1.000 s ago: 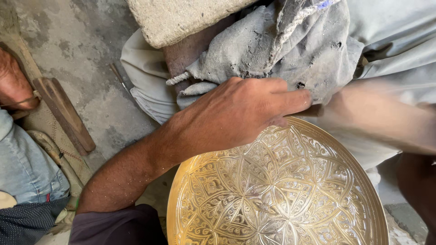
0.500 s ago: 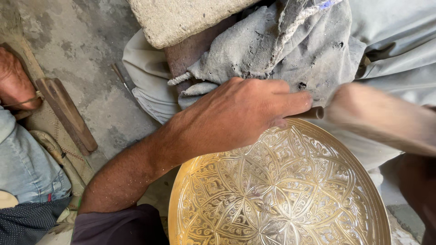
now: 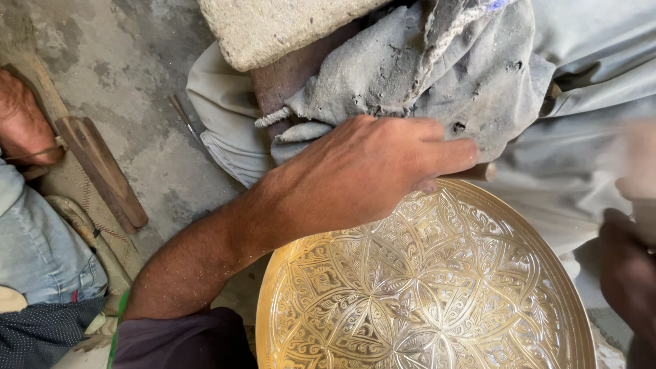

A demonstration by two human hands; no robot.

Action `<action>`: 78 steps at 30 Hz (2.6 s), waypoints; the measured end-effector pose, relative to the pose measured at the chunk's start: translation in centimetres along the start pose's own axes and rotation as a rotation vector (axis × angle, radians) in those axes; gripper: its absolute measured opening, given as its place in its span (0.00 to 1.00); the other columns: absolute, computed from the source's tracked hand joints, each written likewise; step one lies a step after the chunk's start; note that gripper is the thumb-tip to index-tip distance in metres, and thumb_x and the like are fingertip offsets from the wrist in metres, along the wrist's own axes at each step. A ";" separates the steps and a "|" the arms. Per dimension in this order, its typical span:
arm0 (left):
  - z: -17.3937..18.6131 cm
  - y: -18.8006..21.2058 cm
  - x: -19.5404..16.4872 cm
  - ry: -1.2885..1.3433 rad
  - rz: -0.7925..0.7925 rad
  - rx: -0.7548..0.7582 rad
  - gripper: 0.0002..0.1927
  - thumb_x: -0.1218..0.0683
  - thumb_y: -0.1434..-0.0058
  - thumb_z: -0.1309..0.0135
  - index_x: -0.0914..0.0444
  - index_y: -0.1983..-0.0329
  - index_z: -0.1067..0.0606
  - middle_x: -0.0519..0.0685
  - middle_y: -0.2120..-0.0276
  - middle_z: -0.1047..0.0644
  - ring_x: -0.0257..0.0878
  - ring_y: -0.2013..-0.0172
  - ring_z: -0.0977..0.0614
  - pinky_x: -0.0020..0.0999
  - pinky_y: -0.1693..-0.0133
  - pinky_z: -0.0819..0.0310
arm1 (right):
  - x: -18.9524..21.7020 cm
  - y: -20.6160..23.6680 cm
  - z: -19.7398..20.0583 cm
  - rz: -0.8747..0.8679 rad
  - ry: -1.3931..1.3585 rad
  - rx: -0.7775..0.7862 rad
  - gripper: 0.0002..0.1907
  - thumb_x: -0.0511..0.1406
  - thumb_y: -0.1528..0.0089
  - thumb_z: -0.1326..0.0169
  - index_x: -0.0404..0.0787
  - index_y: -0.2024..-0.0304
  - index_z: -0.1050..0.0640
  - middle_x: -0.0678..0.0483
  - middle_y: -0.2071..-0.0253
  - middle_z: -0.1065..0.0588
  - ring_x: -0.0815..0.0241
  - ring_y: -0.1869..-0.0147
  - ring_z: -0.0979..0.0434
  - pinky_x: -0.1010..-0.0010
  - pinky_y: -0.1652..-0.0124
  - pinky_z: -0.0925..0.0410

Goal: The person sits on the ground holding a small punch against the rim of an engraved brass tray and strikes the punch with a wooden mallet, working around the tray's edge. The person rotates and repositions the tray on their lap while continuing to hammer the punch along the rim.

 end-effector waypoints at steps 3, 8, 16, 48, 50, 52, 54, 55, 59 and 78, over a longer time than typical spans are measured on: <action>-0.6 -0.1 0.0 -0.067 0.039 0.026 0.12 0.60 0.30 0.48 0.57 0.45 0.24 0.48 0.72 0.25 0.35 0.74 0.20 0.29 0.77 0.22 | -0.1 0.6 -0.5 -0.012 -0.001 0.017 0.09 0.31 0.27 0.49 0.29 0.50 0.29 0.44 0.69 0.25 0.54 0.68 0.22 0.65 0.65 0.30; 1.5 1.8 -1.7 -0.024 -0.051 -0.179 0.12 0.53 0.27 0.47 0.60 0.44 0.25 0.46 0.68 0.25 0.33 0.72 0.21 0.25 0.77 0.23 | -5.9 0.7 -2.2 -0.456 -0.104 0.149 0.20 0.37 0.31 0.46 0.36 0.39 0.26 0.45 0.56 0.22 0.51 0.55 0.21 0.60 0.59 0.27; 3.8 10.6 -1.0 0.208 0.052 -0.573 0.11 0.52 0.29 0.40 0.60 0.51 0.28 0.47 0.55 0.22 0.33 0.59 0.14 0.24 0.60 0.11 | -0.3 3.2 -1.7 0.026 -0.372 0.556 0.26 0.40 0.46 0.35 0.34 0.49 0.23 0.42 0.59 0.21 0.48 0.58 0.18 0.56 0.56 0.23; 4.1 12.0 2.3 -0.097 0.100 -0.339 0.12 0.60 0.28 0.43 0.60 0.43 0.24 0.45 0.67 0.25 0.31 0.70 0.19 0.21 0.73 0.19 | 3.7 -2.6 -4.2 0.370 0.184 0.092 0.16 0.31 0.34 0.45 0.31 0.45 0.29 0.43 0.50 0.26 0.57 0.45 0.24 0.70 0.43 0.31; 4.0 12.1 2.5 -0.083 0.117 -0.360 0.14 0.61 0.28 0.45 0.62 0.41 0.24 0.46 0.68 0.24 0.32 0.70 0.19 0.20 0.75 0.21 | 4.6 -2.3 -4.5 0.380 0.192 0.085 0.16 0.30 0.34 0.46 0.31 0.44 0.29 0.43 0.50 0.26 0.56 0.45 0.24 0.70 0.44 0.30; 3.4 11.9 2.7 -0.104 0.126 -0.341 0.11 0.60 0.26 0.45 0.62 0.41 0.24 0.47 0.68 0.24 0.31 0.71 0.18 0.18 0.76 0.21 | 5.1 -2.0 -4.5 0.380 0.194 0.075 0.16 0.30 0.33 0.47 0.30 0.44 0.29 0.43 0.51 0.26 0.56 0.46 0.23 0.70 0.44 0.30; 3.3 11.8 3.0 -0.113 0.112 -0.357 0.13 0.59 0.27 0.45 0.64 0.40 0.25 0.48 0.68 0.23 0.32 0.71 0.18 0.18 0.77 0.21 | 5.6 -1.8 -4.5 0.386 0.196 0.063 0.16 0.30 0.32 0.48 0.29 0.44 0.29 0.42 0.51 0.26 0.56 0.46 0.23 0.70 0.45 0.29; 3.3 11.9 2.9 -0.099 0.108 -0.378 0.16 0.59 0.28 0.44 0.65 0.39 0.25 0.49 0.68 0.23 0.33 0.71 0.18 0.18 0.77 0.21 | 5.7 -1.5 -4.4 0.387 0.196 0.062 0.15 0.29 0.32 0.48 0.29 0.43 0.29 0.42 0.52 0.26 0.56 0.46 0.23 0.70 0.45 0.29; 3.0 12.2 3.4 -0.024 0.143 -0.359 0.15 0.60 0.26 0.45 0.63 0.38 0.26 0.49 0.62 0.21 0.32 0.66 0.16 0.16 0.75 0.19 | 6.2 -1.4 -4.4 0.383 0.195 0.050 0.15 0.28 0.31 0.50 0.28 0.43 0.29 0.42 0.53 0.26 0.55 0.47 0.22 0.70 0.46 0.28; 4.1 12.1 2.7 -0.039 0.194 -0.347 0.14 0.63 0.31 0.44 0.66 0.43 0.25 0.49 0.62 0.21 0.37 0.66 0.14 0.22 0.70 0.16 | 17.6 0.8 -3.2 0.636 0.235 0.009 0.15 0.23 0.28 0.58 0.23 0.40 0.29 0.38 0.58 0.24 0.50 0.53 0.18 0.69 0.52 0.25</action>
Point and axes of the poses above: each hand's wrist, its own y-axis away from the middle knuckle, its own z-axis out of the back of the hand, x = y × z, the point moved 10 cm from there along -y, towards the middle knuckle
